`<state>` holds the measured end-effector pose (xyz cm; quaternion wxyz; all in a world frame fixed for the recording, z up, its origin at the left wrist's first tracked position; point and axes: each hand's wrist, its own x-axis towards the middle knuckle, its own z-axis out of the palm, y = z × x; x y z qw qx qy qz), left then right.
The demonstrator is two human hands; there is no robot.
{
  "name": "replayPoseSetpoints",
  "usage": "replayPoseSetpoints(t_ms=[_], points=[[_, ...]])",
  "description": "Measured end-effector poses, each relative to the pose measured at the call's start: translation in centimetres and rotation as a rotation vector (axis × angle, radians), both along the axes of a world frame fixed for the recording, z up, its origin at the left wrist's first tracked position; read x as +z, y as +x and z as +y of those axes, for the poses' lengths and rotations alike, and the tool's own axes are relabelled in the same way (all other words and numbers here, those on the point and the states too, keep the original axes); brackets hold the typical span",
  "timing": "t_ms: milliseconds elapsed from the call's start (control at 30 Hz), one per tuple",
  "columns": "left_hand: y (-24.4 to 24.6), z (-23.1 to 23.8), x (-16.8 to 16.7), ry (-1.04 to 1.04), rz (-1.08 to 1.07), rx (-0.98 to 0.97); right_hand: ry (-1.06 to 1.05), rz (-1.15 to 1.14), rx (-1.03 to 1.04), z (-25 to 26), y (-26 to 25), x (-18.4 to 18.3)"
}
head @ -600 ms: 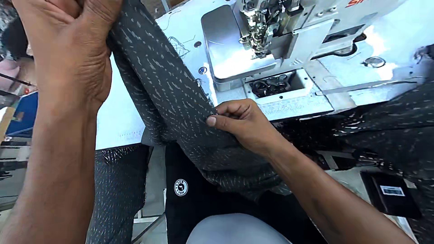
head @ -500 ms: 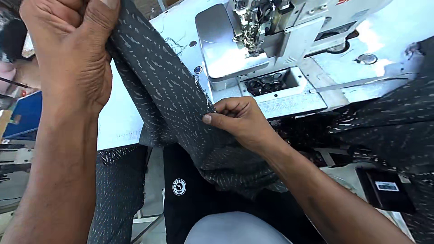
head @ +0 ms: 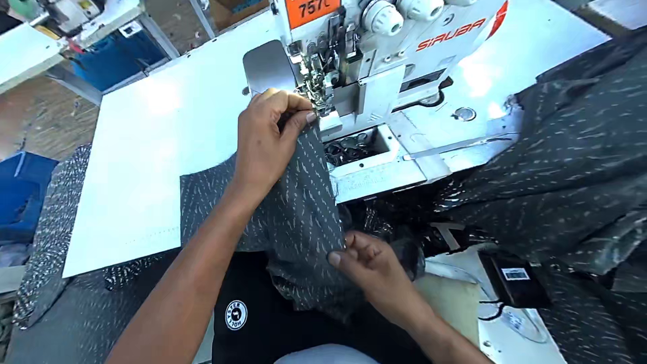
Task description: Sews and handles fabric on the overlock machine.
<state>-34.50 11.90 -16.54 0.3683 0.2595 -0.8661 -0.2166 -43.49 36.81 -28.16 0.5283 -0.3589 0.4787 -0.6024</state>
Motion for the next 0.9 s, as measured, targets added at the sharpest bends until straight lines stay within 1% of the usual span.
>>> replayPoseSetpoints(t_ms=[100,167,233,300,367,500,633,767,900], points=[[-0.3,0.3,-0.2,-0.041,-0.005,0.050,0.037,0.069,0.026,-0.6,-0.6,-0.9],[-0.1,1.1,0.0,-0.161,-0.102,0.084,0.001,0.091,0.094,-0.8,-0.7,-1.1],[0.2,3.3,0.0,-0.240,-0.213,0.111,-0.053,0.073,0.127,-0.4,-0.9,-1.4],[0.3,5.6,-0.5,-0.238,-0.284,0.113,-0.087,0.072,0.133,0.1,-1.2,-1.6],[0.2,6.3,-1.0,-0.234,-0.281,0.101,-0.086,0.084,0.136,0.2,-1.5,-1.7],[0.2,6.3,-0.8,-0.223,-0.311,0.126,-0.094,0.128,0.128,0.0,-2.4,-1.3],[0.4,6.2,-0.9,-0.266,-0.353,0.145,-0.102,0.125,0.129,0.0,-2.9,-1.4],[0.2,6.4,-0.2,-0.258,-0.414,0.163,-0.101,0.135,0.130,-0.1,-3.2,-1.4],[0.2,6.0,0.1,-0.243,-0.464,0.158,-0.115,0.122,0.088,-0.3,-3.5,-1.3]])
